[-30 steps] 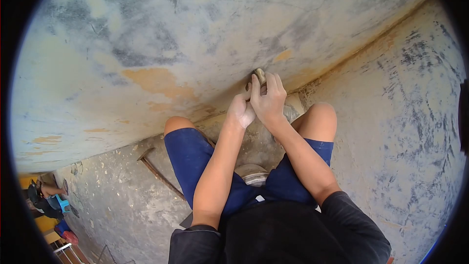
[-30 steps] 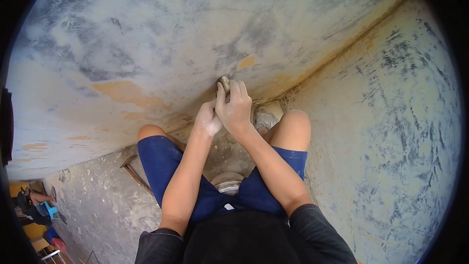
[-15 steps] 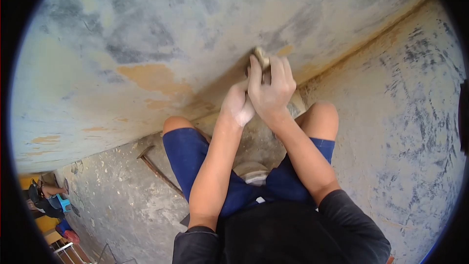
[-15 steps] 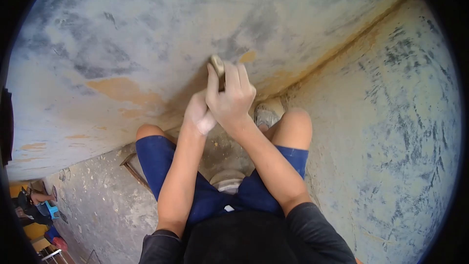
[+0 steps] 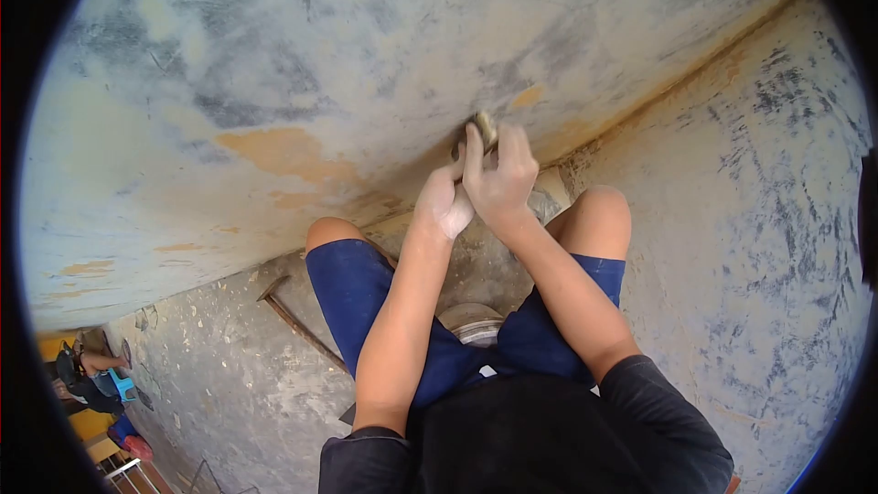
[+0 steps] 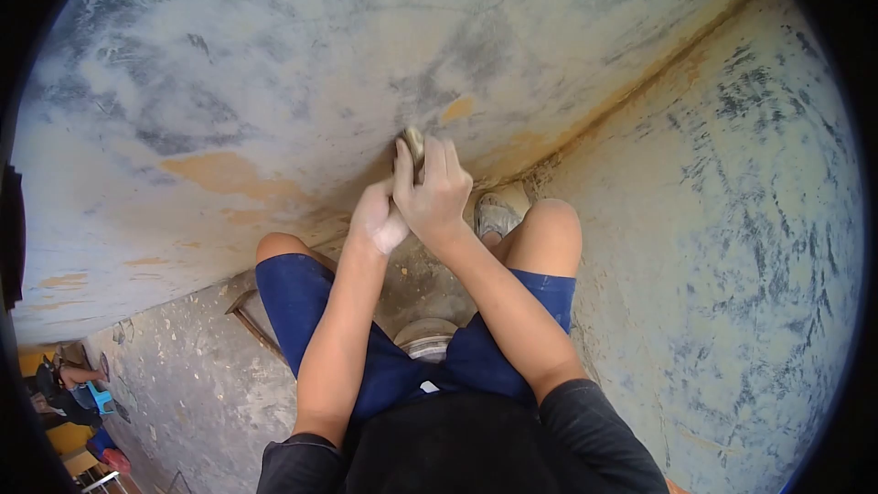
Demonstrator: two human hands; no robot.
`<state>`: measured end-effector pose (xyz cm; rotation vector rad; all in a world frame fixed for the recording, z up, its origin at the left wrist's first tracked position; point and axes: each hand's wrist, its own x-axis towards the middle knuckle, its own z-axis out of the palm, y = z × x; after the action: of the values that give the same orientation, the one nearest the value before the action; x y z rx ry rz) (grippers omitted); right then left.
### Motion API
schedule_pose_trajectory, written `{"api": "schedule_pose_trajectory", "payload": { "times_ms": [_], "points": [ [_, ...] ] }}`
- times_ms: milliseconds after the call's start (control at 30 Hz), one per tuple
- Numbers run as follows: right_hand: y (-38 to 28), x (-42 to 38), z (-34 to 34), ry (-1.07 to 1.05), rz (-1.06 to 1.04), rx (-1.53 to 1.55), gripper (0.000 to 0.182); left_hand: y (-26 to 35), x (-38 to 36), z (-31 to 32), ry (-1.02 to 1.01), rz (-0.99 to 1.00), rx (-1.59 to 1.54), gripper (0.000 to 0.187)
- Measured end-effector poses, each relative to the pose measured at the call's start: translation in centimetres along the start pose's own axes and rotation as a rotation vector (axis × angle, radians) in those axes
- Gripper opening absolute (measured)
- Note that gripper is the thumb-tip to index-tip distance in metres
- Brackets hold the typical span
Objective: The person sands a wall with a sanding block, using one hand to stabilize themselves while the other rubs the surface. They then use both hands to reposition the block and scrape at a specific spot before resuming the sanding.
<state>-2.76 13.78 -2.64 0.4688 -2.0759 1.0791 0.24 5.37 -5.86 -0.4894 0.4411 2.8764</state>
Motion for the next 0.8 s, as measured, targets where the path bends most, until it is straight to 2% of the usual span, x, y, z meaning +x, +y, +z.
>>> {"api": "schedule_pose_trajectory", "payload": {
  "times_ms": [133, 200, 300, 367, 433, 467, 500, 567, 600, 667, 700, 767, 800],
  "points": [
    [0.3, 0.3, 0.0, -0.02, 0.078, 0.041, 0.015, 0.5, -0.2, 1.3, 0.027, -0.028, 0.011, 0.034],
    [-0.9, 2.1, -0.9, 0.128, 0.028, 0.106, 0.015, 0.8, -1.1, 2.8, -0.027, -0.001, 0.081, 0.034],
    [-1.8, 2.2, -0.9, 0.102, 0.044, 0.068, 0.015, 1.2, -0.4, 1.2, -0.072, -0.071, 0.079, 0.033],
    [0.1, -0.5, 0.4, 0.079, 0.038, 0.107, 0.016, 0.6, -0.5, 0.6, -0.023, 0.005, 0.074, 0.029],
    [1.5, -2.9, 0.8, -0.127, 0.201, 0.106, 0.02, 0.0, 0.6, -3.3, 0.218, 0.035, -0.006, 0.021],
    [1.4, -2.8, 0.2, -0.201, 0.278, 0.103, 0.027, 0.3, 0.5, -3.4, 0.217, 0.054, 0.063, 0.014],
    [1.7, -2.4, 0.0, -0.19, 0.274, 0.105, 0.027, 0.6, 0.9, -3.9, 0.208, 0.057, 0.072, 0.014],
    [2.2, -2.7, -0.5, -0.242, 0.396, 0.123, 0.03, 0.6, 1.2, -5.8, 0.154, 0.11, 0.372, 0.017],
    [2.0, -2.6, -1.4, -0.25, 0.404, 0.122, 0.03, 0.1, 1.0, -5.4, 0.164, 0.105, 0.369, 0.017],
    [1.6, -0.9, -3.1, -0.463, 0.921, 0.389, 0.035, -1.0, 0.9, -2.4, 0.265, 0.149, 0.555, 0.011],
    [2.3, -0.9, -3.1, -0.465, 0.919, 0.385, 0.035, -1.3, 0.5, -1.3, 0.263, 0.148, 0.55, 0.011],
    [3.9, -1.1, -2.8, -0.493, 0.987, 0.605, 0.041, -1.5, -0.1, 0.6, 0.345, 0.233, 0.603, 0.01],
    [3.6, -0.7, -3.0, -0.523, 0.978, 0.629, 0.038, -1.1, -0.3, 0.7, 0.348, 0.235, 0.603, 0.01]
  ]
}}
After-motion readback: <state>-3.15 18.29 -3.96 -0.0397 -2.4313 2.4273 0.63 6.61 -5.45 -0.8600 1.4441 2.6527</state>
